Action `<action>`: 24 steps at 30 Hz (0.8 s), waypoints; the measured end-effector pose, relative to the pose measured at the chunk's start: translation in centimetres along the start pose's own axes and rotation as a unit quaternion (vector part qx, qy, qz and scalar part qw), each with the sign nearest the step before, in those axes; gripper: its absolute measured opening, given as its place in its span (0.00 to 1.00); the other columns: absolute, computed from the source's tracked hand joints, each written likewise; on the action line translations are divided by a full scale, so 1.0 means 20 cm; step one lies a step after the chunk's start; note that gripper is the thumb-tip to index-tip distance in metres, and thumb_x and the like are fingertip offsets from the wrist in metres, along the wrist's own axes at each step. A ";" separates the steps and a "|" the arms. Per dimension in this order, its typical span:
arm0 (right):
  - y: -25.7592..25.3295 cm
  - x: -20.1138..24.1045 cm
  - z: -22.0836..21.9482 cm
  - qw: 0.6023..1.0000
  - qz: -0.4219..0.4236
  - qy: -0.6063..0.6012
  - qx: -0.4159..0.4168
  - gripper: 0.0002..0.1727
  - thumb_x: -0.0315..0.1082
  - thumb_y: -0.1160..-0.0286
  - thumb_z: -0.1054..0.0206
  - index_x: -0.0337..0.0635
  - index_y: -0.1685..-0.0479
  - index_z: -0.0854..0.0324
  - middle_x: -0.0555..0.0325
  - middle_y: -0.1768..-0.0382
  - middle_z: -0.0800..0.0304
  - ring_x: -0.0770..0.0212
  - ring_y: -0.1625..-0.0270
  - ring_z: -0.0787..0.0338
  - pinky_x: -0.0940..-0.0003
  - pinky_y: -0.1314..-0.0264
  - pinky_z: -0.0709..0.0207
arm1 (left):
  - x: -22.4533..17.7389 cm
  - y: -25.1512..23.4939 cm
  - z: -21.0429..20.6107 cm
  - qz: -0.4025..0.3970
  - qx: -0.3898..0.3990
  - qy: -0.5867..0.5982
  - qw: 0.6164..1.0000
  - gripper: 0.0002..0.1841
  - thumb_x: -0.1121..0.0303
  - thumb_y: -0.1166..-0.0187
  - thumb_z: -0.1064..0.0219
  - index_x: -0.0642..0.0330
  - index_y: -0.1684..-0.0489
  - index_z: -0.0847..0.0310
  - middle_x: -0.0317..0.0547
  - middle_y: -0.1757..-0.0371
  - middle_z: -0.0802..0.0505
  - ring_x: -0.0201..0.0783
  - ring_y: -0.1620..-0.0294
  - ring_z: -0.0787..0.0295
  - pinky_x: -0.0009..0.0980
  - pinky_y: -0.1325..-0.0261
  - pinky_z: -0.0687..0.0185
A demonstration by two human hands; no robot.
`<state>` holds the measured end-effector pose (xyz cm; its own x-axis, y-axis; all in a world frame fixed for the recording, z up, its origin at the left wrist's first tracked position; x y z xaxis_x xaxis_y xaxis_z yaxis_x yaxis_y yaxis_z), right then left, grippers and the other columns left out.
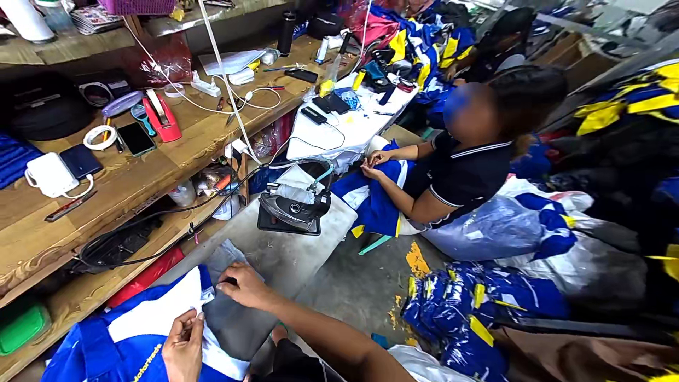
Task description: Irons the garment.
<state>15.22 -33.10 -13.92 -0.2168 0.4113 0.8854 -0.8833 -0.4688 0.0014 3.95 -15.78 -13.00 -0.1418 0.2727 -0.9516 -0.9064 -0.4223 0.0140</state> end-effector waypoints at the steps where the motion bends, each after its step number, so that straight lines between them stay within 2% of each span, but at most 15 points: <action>1: -0.01 0.00 0.01 0.999 -0.032 -0.031 0.023 0.15 0.39 0.19 0.33 0.35 0.50 0.09 0.44 0.52 0.07 0.52 0.43 0.10 0.56 0.32 0.22 | 0.00 0.00 -0.01 0.002 -0.004 0.005 1.000 0.10 0.78 0.29 0.27 0.73 0.53 0.15 0.39 0.69 0.09 0.18 0.71 0.14 0.16 0.62 0.15; 3: -0.07 0.01 0.02 0.985 -0.116 -0.092 0.084 0.19 0.42 0.15 0.35 0.36 0.41 0.12 0.44 0.49 0.07 0.55 0.47 0.08 0.56 0.38 0.18 | -0.03 -0.01 -0.01 0.001 -0.013 0.016 1.000 0.10 0.78 0.29 0.28 0.72 0.54 0.15 0.37 0.70 0.10 0.17 0.71 0.15 0.15 0.63 0.16; 4: -0.10 0.03 0.03 0.972 -0.160 -0.133 0.107 0.22 0.46 0.13 0.38 0.37 0.35 0.15 0.43 0.47 0.09 0.53 0.50 0.09 0.54 0.45 0.16 | -0.04 -0.01 -0.01 -0.006 -0.015 0.022 1.000 0.09 0.79 0.29 0.28 0.72 0.54 0.15 0.36 0.71 0.10 0.17 0.71 0.15 0.15 0.63 0.16; 6: -0.15 0.11 0.04 0.935 -0.222 -0.238 0.143 0.28 0.53 0.10 0.43 0.44 0.22 0.26 0.40 0.39 0.13 0.46 0.47 0.10 0.46 0.48 0.15 | -0.08 -0.03 -0.01 -0.025 -0.021 0.034 0.999 0.09 0.79 0.29 0.28 0.72 0.54 0.15 0.34 0.72 0.10 0.17 0.72 0.15 0.14 0.65 0.16; 8: -0.18 0.22 0.05 0.910 -0.167 -0.341 0.168 0.29 0.48 0.09 0.44 0.51 0.12 0.34 0.42 0.33 0.17 0.47 0.45 0.10 0.45 0.49 0.14 | -0.12 -0.03 -0.02 -0.044 -0.030 0.046 0.997 0.09 0.79 0.30 0.28 0.72 0.55 0.15 0.33 0.72 0.10 0.16 0.73 0.15 0.14 0.65 0.16; 9: -0.20 0.27 0.06 0.904 -0.105 -0.375 0.175 0.30 0.42 0.10 0.43 0.49 0.10 0.37 0.42 0.31 0.18 0.48 0.42 0.11 0.46 0.47 0.14 | -0.13 -0.03 -0.03 -0.053 -0.030 0.053 0.997 0.09 0.80 0.30 0.28 0.72 0.55 0.15 0.33 0.71 0.10 0.16 0.72 0.15 0.14 0.64 0.15; 12: -0.21 0.28 0.10 0.944 0.025 -0.307 0.120 0.28 0.31 0.16 0.37 0.35 0.17 0.32 0.42 0.41 0.11 0.57 0.46 0.09 0.60 0.45 0.15 | -0.10 -0.02 -0.10 -0.071 0.002 0.008 0.997 0.10 0.77 0.29 0.28 0.72 0.54 0.15 0.37 0.70 0.09 0.18 0.71 0.13 0.16 0.63 0.13; 13: -0.20 0.21 0.12 0.974 0.023 -0.208 0.091 0.27 0.32 0.17 0.35 0.33 0.20 0.28 0.42 0.42 0.09 0.56 0.45 0.08 0.60 0.39 0.15 | -0.06 -0.02 -0.13 -0.071 0.028 -0.051 0.996 0.10 0.75 0.27 0.29 0.71 0.53 0.14 0.41 0.68 0.08 0.22 0.70 0.12 0.20 0.61 0.12; 14: -0.18 0.13 0.12 0.994 -0.002 -0.085 0.074 0.25 0.34 0.19 0.33 0.35 0.24 0.23 0.42 0.43 0.08 0.53 0.42 0.07 0.55 0.34 0.16 | -0.02 -0.02 -0.15 -0.070 0.062 -0.119 0.988 0.11 0.74 0.26 0.30 0.71 0.50 0.13 0.48 0.65 0.07 0.31 0.68 0.10 0.30 0.58 0.10; 16: -0.13 0.04 0.13 0.994 -0.047 0.060 0.084 0.21 0.33 0.21 0.34 0.38 0.31 0.18 0.41 0.42 0.09 0.46 0.37 0.10 0.46 0.29 0.22 | 0.03 -0.04 -0.19 -0.084 0.107 -0.221 0.966 0.12 0.73 0.25 0.31 0.70 0.48 0.13 0.56 0.59 0.07 0.45 0.62 0.07 0.45 0.52 0.09; 17: -0.11 0.04 0.14 0.994 -0.036 0.054 0.084 0.18 0.33 0.21 0.34 0.37 0.36 0.15 0.42 0.45 0.08 0.48 0.40 0.09 0.48 0.31 0.20 | 0.04 -0.05 -0.20 -0.093 0.111 -0.246 0.958 0.12 0.73 0.26 0.31 0.69 0.48 0.12 0.56 0.59 0.07 0.48 0.60 0.07 0.48 0.51 0.10; 19: -0.06 0.14 0.19 0.995 0.034 -0.055 0.071 0.12 0.32 0.21 0.32 0.34 0.47 0.11 0.46 0.54 0.06 0.57 0.52 0.06 0.60 0.43 0.14 | 0.06 -0.04 -0.20 -0.093 0.114 -0.260 0.954 0.13 0.72 0.26 0.30 0.69 0.49 0.13 0.57 0.59 0.07 0.51 0.59 0.07 0.53 0.50 0.11; 21: -0.04 0.40 0.28 0.962 0.160 -0.208 0.080 0.10 0.28 0.23 0.31 0.27 0.54 0.13 0.47 0.58 0.07 0.62 0.56 0.08 0.66 0.48 0.14 | 0.04 -0.04 -0.21 -0.103 0.098 -0.260 0.955 0.12 0.70 0.27 0.30 0.70 0.53 0.13 0.58 0.63 0.08 0.53 0.63 0.08 0.56 0.53 0.12; 23: 0.02 0.76 0.43 0.892 0.311 -0.314 0.092 0.14 0.31 0.25 0.32 0.22 0.58 0.14 0.44 0.57 0.07 0.60 0.52 0.08 0.65 0.45 0.14 | -0.21 0.00 -0.22 -0.125 0.079 -0.251 0.957 0.13 0.71 0.27 0.32 0.76 0.57 0.12 0.63 0.64 0.07 0.55 0.63 0.06 0.55 0.51 0.12; 24: 0.08 0.94 0.52 0.857 0.373 -0.344 0.090 0.18 0.37 0.23 0.33 0.23 0.59 0.15 0.43 0.58 0.07 0.59 0.52 0.08 0.66 0.45 0.15 | -0.49 0.04 -0.22 -0.123 0.110 -0.228 0.960 0.14 0.72 0.22 0.35 0.79 0.54 0.12 0.66 0.59 0.06 0.56 0.55 0.07 0.52 0.41 0.16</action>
<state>14.02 -34.37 7.52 -0.3419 -0.5838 0.7364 -0.5135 -0.5403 -0.6667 6.40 -22.55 -5.00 -0.0267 0.7118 -0.7019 -0.9896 -0.1179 -0.0819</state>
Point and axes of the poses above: each hand's wrist, its own y-axis away from the middle knuckle, its own z-axis out of the back of the hand, x = y × z, the point moved 4 cm from there along -y, towards the middle knuckle
